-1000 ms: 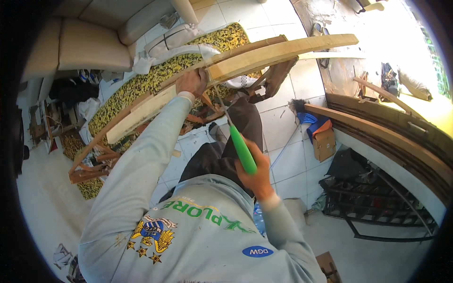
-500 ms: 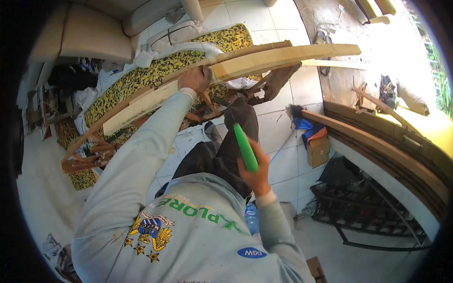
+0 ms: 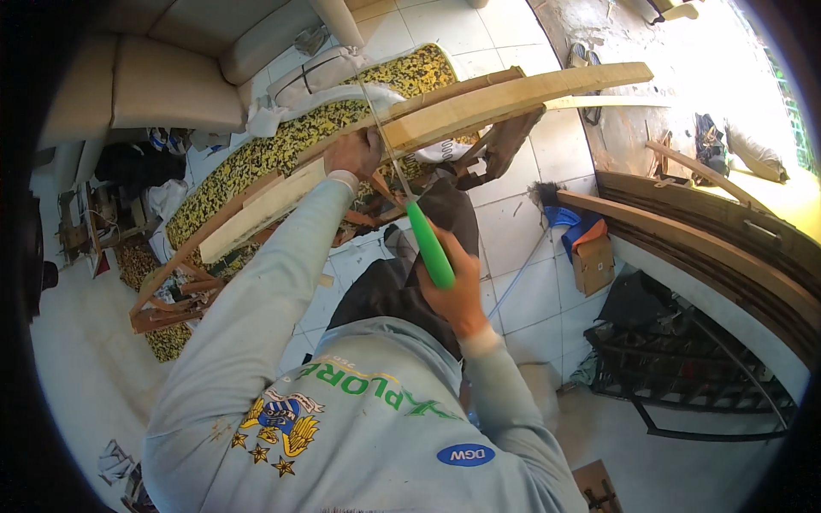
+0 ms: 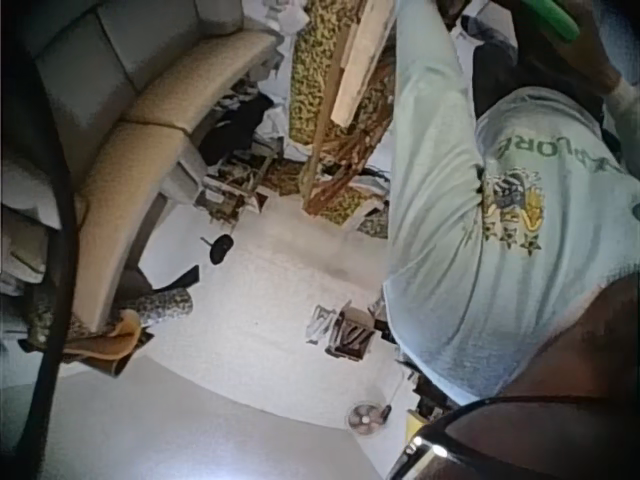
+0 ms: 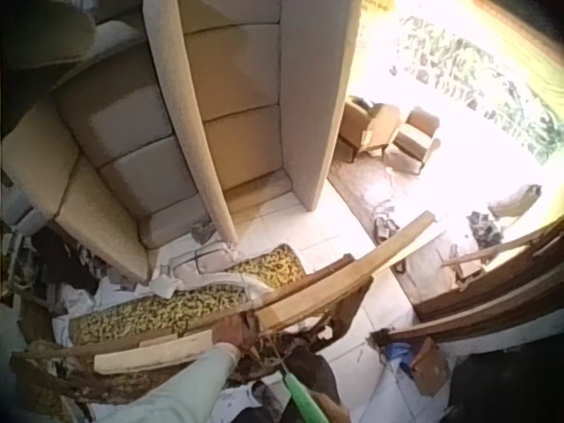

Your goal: The person uses a green-handled hand saw to cut a long wooden plank resting on a makeshift wooden stand. The person holds the plank steady with the left hand while sawing with the right hand. The cut progresses along the plank's length throughout the clip.

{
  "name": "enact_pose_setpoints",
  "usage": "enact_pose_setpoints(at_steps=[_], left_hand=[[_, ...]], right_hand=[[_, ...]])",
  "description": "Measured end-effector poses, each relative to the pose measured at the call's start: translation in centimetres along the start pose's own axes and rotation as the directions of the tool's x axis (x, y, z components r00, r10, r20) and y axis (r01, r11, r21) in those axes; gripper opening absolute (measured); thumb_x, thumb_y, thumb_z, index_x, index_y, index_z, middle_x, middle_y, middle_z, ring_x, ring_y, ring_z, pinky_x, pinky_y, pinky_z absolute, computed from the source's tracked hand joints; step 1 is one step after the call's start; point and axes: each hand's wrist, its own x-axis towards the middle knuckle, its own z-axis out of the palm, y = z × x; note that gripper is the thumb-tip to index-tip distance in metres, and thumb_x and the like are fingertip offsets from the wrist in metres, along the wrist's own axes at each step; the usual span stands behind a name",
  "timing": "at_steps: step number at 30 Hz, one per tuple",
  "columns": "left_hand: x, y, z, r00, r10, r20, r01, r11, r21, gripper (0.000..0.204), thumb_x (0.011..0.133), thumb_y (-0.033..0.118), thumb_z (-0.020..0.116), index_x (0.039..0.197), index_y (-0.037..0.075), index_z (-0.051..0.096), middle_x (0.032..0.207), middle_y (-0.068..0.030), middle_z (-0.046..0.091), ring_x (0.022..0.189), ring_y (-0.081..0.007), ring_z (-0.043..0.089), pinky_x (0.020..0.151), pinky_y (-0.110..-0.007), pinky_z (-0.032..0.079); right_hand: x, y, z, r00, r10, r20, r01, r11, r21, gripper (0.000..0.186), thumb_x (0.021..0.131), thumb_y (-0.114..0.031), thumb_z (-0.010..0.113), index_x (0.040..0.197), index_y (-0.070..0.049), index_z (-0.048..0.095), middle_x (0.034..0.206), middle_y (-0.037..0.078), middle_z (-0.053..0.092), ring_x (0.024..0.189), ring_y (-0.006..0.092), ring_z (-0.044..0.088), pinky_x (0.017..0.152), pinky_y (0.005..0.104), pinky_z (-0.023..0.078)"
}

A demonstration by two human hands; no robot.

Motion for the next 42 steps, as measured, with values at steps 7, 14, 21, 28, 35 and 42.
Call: enact_pose_setpoints(at_steps=[7,14,21,28,35,42], left_hand=[[0.1,1.1,-0.7,1.000,0.002,0.015,-0.002,1.000,-0.008,0.057,0.109,0.048,0.039,0.116,0.010,0.081,0.107,-0.0239,0.081,0.105,-0.0440,0.077,0.100,-0.056,0.058],[-0.5,0.4,-0.7,0.999,0.015,-0.033,-0.015,1.000,-0.004,0.059,0.110,0.049,0.038,0.114,0.010,0.082,0.108,-0.0255,0.080,0.104,-0.0453,0.077,0.098,-0.056,0.058],[0.9,1.2,-0.8,1.000,0.007,0.019,-0.007,1.000,-0.001,0.060,0.110,0.050,0.037,0.116,0.011,0.082,0.109,-0.0262,0.080,0.105,-0.0464,0.077,0.099,-0.055,0.058],[0.9,0.2,-0.4,0.999,-0.010,0.039,0.010,1.000,-0.004,0.062,0.108,0.048,0.037,0.113,0.007,0.083,0.113,-0.0272,0.079,0.109,-0.0464,0.076,0.103,-0.055,0.057],[0.3,0.8,-1.0,0.999,0.010,0.031,-0.010,1.000,-0.007,0.060,0.107,0.045,0.037,0.113,0.006,0.082,0.109,-0.0280,0.079,0.105,-0.0467,0.076,0.099,-0.055,0.058],[0.5,0.4,-0.4,1.000,0.026,0.003,-0.026,1.000,-0.016,0.059,0.107,0.046,0.038,0.114,0.007,0.083,0.112,-0.0275,0.079,0.106,-0.0453,0.077,0.098,-0.055,0.059]], right_hand=[[4.4,-0.2,1.5,0.999,0.029,0.019,-0.029,0.999,0.017,0.047,0.084,0.002,0.069,0.131,0.000,0.071,0.105,0.018,0.078,0.090,0.0250,0.078,0.084,0.0324,0.058],[1.0,-1.0,-0.9,0.995,0.089,0.046,-0.092,0.994,0.063,0.043,0.086,0.000,0.066,0.129,0.001,0.072,0.100,0.017,0.076,0.088,0.0220,0.075,0.083,0.0329,0.057],[7.5,0.5,2.9,0.999,0.045,-0.017,-0.044,0.997,0.056,0.041,0.087,-0.004,0.069,0.128,-0.001,0.072,0.097,0.020,0.076,0.091,0.0316,0.077,0.082,0.0367,0.058],[1.0,-0.3,-1.0,0.998,0.035,0.051,-0.035,0.999,0.014,0.055,0.084,0.003,0.070,0.138,-0.005,0.072,0.113,0.020,0.080,0.100,0.0321,0.082,0.087,0.0370,0.060],[1.8,0.3,-0.3,1.000,0.026,0.002,-0.026,0.999,0.037,0.042,0.088,0.002,0.066,0.129,0.003,0.072,0.100,0.017,0.077,0.093,0.0214,0.076,0.086,0.0333,0.058],[4.5,0.4,1.9,0.998,-0.053,-0.024,0.055,0.997,0.056,0.044,0.088,0.001,0.066,0.131,0.001,0.070,0.097,0.017,0.077,0.094,0.0260,0.078,0.086,0.0363,0.058]])
